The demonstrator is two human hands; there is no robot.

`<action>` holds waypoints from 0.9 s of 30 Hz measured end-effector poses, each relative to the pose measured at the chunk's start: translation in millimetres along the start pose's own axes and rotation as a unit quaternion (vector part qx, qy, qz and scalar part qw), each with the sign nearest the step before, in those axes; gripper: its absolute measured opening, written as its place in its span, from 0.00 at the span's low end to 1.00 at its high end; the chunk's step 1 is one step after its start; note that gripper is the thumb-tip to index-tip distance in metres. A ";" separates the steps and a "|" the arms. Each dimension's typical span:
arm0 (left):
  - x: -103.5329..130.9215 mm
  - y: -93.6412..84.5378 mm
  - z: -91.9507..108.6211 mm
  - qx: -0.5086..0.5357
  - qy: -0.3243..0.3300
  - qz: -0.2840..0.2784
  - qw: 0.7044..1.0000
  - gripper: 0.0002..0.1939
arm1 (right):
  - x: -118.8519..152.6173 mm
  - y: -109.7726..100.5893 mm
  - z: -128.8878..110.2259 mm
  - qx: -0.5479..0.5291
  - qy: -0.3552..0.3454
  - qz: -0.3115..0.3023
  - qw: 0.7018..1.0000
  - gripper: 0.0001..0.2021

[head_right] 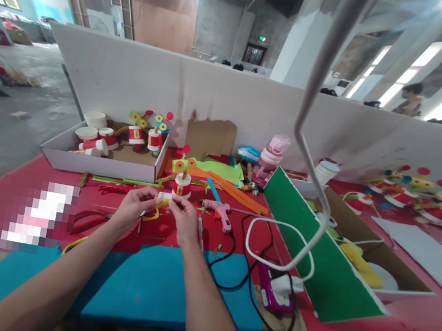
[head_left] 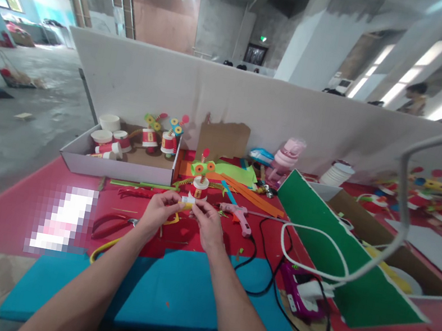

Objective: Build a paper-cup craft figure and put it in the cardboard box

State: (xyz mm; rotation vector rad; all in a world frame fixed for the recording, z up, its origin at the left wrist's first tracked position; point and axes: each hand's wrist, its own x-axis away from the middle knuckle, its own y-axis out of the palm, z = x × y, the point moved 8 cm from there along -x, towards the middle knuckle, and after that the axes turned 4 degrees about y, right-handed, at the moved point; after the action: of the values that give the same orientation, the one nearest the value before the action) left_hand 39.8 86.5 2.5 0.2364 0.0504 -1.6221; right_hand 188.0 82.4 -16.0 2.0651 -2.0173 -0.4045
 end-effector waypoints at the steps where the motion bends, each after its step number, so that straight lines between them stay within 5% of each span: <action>1: -0.3 -0.9 0.6 -0.009 0.007 0.002 1.000 0.13 | -0.3 -1.2 -0.1 0.007 0.001 0.004 1.000 0.14; 8: 1.1 0.3 8.6 -0.042 0.031 0.008 0.999 0.12 | -3.7 -5.4 -3.1 0.084 -0.037 0.003 0.996 0.13; 19: 0.2 -0.9 10.9 -0.101 0.056 0.011 0.993 0.12 | -3.1 -0.3 5.2 0.040 0.017 -0.019 0.999 0.15; 24: 0.2 -0.7 22.9 -0.126 0.094 0.009 0.987 0.14 | -8.4 -15.7 0.8 0.053 0.001 0.030 0.998 0.15; 27: -0.7 -2.8 14.6 -0.117 0.048 0.012 0.992 0.18 | -10.6 -23.3 -6.3 0.028 -0.018 0.056 0.998 0.15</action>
State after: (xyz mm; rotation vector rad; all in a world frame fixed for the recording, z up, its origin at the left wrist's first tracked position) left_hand 35.2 84.8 16.5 0.1333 0.3087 -1.5651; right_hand 211.8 93.5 -17.8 1.9795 -2.1769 -0.3714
